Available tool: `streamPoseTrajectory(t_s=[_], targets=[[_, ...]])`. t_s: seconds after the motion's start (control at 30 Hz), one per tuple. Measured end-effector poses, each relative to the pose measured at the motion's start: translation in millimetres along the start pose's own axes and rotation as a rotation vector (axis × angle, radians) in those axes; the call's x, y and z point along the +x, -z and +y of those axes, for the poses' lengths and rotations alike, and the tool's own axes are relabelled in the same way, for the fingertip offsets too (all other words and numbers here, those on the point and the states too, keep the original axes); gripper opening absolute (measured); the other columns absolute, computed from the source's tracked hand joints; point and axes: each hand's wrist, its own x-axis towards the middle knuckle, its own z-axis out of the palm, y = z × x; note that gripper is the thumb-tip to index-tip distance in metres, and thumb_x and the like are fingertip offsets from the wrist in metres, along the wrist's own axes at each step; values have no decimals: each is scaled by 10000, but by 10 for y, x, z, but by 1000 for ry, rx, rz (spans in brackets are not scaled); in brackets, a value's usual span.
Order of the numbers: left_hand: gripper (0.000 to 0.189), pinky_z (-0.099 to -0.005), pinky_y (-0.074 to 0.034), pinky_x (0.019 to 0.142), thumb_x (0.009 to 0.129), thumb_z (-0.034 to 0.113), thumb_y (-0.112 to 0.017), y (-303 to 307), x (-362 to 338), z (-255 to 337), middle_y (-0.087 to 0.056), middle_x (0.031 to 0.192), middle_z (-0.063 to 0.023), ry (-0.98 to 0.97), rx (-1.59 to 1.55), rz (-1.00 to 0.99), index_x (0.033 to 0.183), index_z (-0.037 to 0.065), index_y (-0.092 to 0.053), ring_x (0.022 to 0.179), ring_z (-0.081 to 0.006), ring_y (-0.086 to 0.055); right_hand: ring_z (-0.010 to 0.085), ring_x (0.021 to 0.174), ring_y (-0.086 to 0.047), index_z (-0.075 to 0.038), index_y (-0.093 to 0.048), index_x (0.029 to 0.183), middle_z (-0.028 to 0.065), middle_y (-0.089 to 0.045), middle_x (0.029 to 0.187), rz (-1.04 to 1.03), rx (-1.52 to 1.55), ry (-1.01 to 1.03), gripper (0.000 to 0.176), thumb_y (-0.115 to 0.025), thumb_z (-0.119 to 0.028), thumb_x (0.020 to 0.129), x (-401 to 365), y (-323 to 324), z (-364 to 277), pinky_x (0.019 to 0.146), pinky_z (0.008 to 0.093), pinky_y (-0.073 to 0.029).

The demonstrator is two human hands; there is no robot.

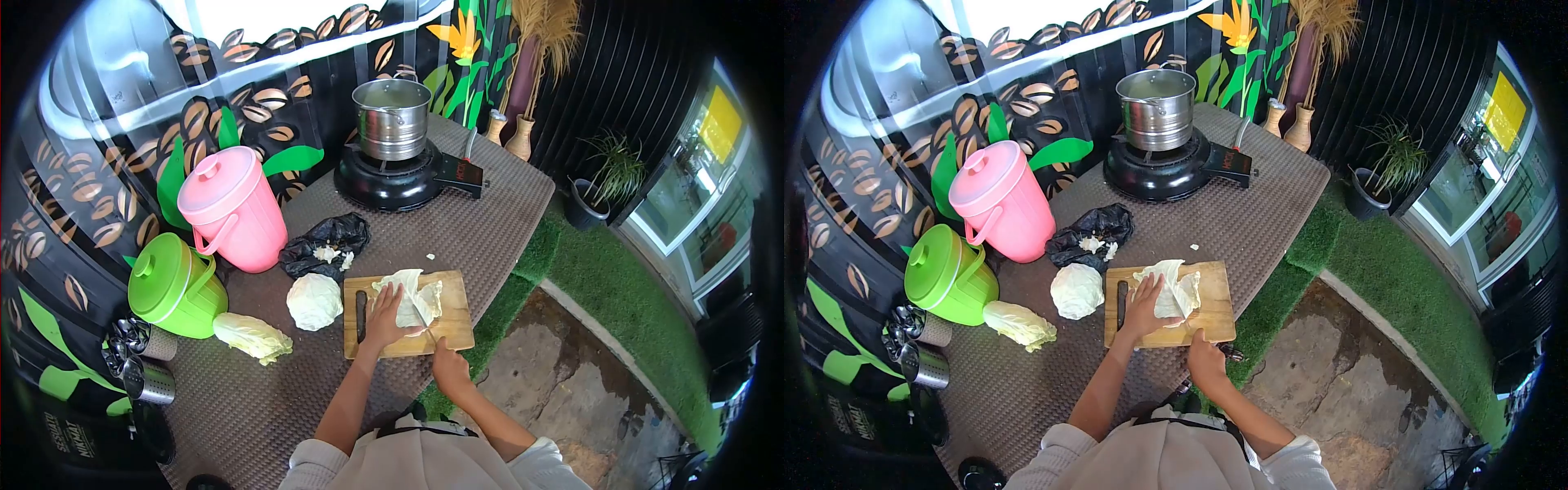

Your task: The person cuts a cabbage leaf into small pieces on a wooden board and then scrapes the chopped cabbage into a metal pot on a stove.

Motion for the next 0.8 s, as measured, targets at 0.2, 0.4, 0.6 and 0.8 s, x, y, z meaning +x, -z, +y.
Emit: streamPoseTrajectory(t_s=[0.2, 0.4, 0.6, 0.8], targets=[[1243, -572, -85, 1116, 572, 730, -706, -3, -9, 22, -177, 1548, -169, -3, 11, 8, 1516, 165, -128, 1439, -312, -145, 304, 620, -690, 31, -429, 1067, 197, -666, 727, 69, -85, 1, 243, -504, -78, 864, -13, -226, 24, 510, 373, -562], [1243, -580, -95, 1113, 579, 717, -711, -14, 15, 31, -174, 1548, -171, 13, 5, 13, 1517, 161, -114, 1439, -317, -139, 374, 703, -681, 83, -392, 1222, 270, -648, 850, -60, 47, -11, 409, -497, -69, 857, 130, -143, 25, 585, 422, -566], [1227, -530, -128, 1126, 588, 681, -728, 29, 47, 65, -175, 1552, -151, 92, 70, -19, 1512, 134, -134, 1443, -281, -135, 431, 850, -655, 47, -441, 1055, 297, -635, 876, -213, 97, 33, 231, -478, -20, 837, 332, 291, 51, 690, 492, -541], [1232, -516, -113, 1133, 582, 675, -737, 28, 60, 70, -167, 1557, -142, 94, 90, -23, 1514, 147, -128, 1446, -271, -131, 407, 794, -671, 27, -450, 1003, 277, -644, 824, -155, 74, -7, 170, -472, -22, 842, 179, 316, -2, 671, 492, -549]])
